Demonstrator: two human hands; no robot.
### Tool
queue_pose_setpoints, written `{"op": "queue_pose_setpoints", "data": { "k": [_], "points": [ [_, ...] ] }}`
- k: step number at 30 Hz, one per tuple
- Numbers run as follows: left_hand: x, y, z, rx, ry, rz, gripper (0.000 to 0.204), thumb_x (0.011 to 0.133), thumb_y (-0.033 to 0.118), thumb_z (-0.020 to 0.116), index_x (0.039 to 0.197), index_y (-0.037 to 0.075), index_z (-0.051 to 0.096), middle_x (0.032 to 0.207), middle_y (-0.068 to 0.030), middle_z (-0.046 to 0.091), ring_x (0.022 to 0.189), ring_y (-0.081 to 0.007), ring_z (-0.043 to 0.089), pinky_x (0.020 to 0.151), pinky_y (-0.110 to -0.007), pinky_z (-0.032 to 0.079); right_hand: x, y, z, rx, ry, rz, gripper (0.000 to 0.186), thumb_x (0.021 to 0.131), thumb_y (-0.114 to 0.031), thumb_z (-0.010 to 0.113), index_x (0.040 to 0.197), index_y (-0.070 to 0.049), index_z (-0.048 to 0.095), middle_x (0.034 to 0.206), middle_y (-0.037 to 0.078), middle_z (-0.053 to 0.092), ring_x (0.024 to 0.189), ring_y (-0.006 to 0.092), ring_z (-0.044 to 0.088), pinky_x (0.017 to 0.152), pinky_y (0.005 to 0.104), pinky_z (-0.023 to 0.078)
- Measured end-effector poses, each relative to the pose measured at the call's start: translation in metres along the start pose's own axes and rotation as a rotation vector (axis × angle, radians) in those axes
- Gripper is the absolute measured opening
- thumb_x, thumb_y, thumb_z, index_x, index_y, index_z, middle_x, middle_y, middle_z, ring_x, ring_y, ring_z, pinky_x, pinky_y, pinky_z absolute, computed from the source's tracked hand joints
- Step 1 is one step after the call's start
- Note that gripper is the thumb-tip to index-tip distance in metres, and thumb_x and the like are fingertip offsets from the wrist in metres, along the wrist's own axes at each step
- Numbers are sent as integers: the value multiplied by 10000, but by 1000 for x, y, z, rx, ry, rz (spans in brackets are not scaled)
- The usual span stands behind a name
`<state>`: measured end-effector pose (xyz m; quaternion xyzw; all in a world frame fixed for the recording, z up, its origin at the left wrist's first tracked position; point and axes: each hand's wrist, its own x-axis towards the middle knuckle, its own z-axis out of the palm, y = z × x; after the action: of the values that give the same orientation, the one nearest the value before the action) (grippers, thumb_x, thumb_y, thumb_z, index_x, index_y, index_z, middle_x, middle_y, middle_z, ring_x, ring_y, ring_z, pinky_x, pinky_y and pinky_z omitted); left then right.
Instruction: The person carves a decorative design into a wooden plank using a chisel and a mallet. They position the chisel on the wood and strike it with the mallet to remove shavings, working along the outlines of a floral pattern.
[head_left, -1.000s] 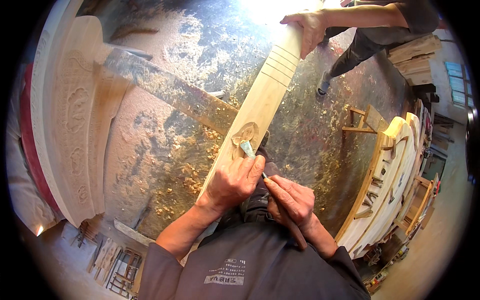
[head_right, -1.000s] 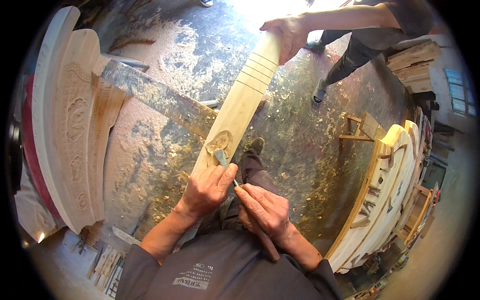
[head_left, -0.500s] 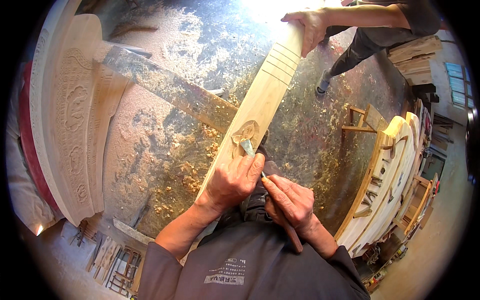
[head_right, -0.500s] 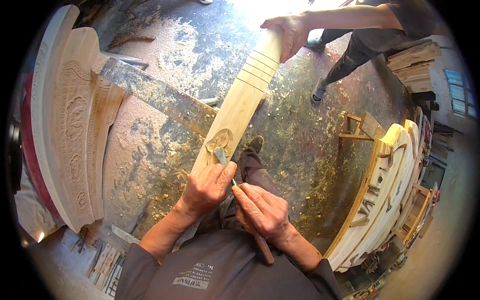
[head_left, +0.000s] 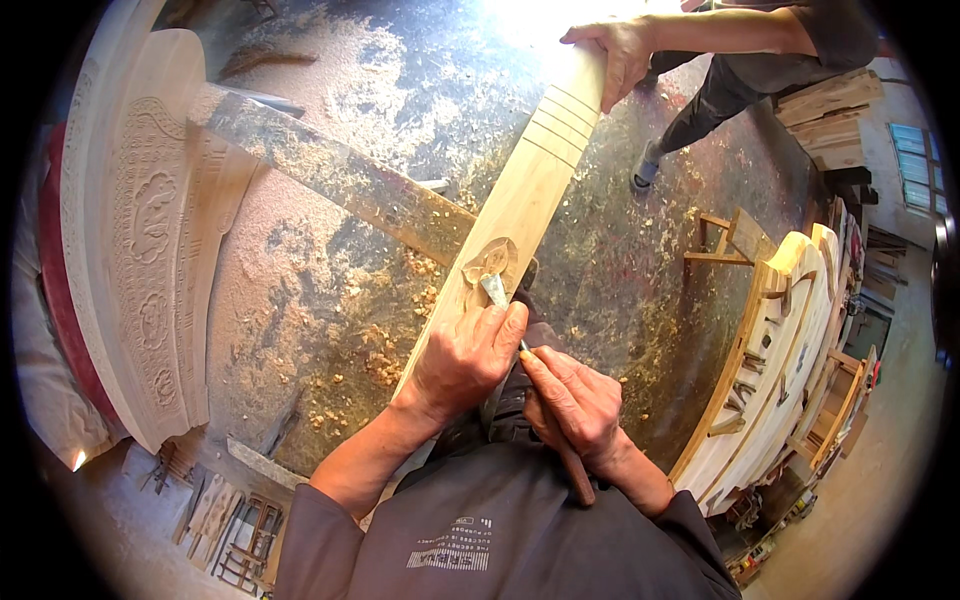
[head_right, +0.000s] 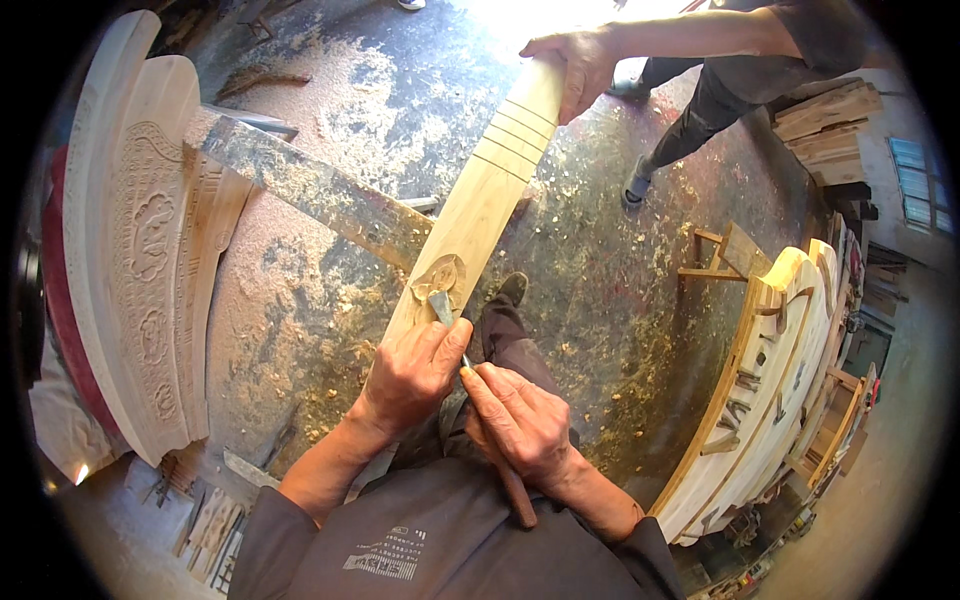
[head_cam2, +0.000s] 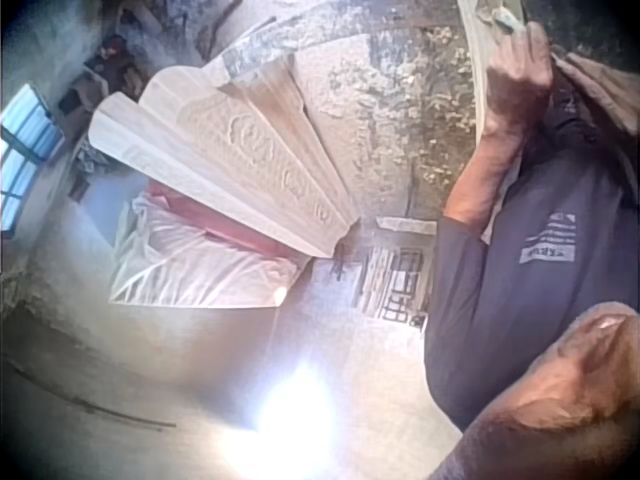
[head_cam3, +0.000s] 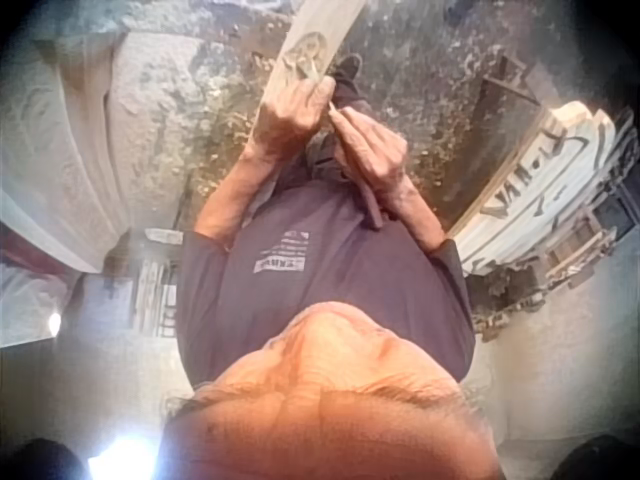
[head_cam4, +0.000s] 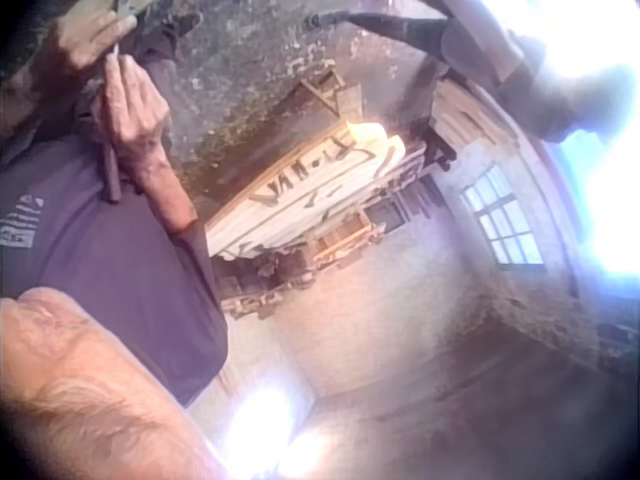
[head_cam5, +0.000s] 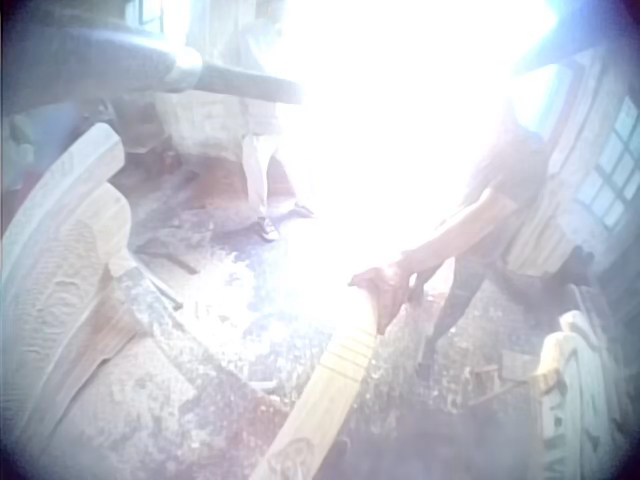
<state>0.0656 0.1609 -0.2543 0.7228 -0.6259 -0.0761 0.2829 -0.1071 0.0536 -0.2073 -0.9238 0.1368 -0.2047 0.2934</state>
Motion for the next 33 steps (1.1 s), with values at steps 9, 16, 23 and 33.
{"op": "queue_pose_setpoints", "data": {
  "k": [9,16,23,33],
  "points": [
    [3,-1,1,7,21,36,401,846,28,731,1241,-33,710,871,-118,625,721,-283,669,634,-420,561,-4,-2,4,-21,22,7,411,832,1,801,1232,85,760,1129,220,790,1004,351,810,884,416,677],
    [1,-1,0,11,31,31,406,841,29,734,1242,-33,714,849,-116,627,692,-271,661,621,-408,555,4,-1,-2,32,26,13,439,773,68,771,1212,73,766,1091,213,800,956,339,826,817,394,677],
    [1,0,0,16,-1,5,407,851,31,735,1253,-27,714,861,-118,631,699,-275,669,622,-410,561,5,0,-4,58,18,49,434,786,44,794,1218,67,766,1090,215,796,975,341,823,847,397,674],
    [3,-1,-3,-34,-11,-23,414,858,43,743,1266,-20,707,884,-121,637,724,-284,678,645,-421,569,1,1,2,63,33,41,436,797,35,797,1229,85,759,1110,233,793,999,355,821,863,413,671]
  ]
}}
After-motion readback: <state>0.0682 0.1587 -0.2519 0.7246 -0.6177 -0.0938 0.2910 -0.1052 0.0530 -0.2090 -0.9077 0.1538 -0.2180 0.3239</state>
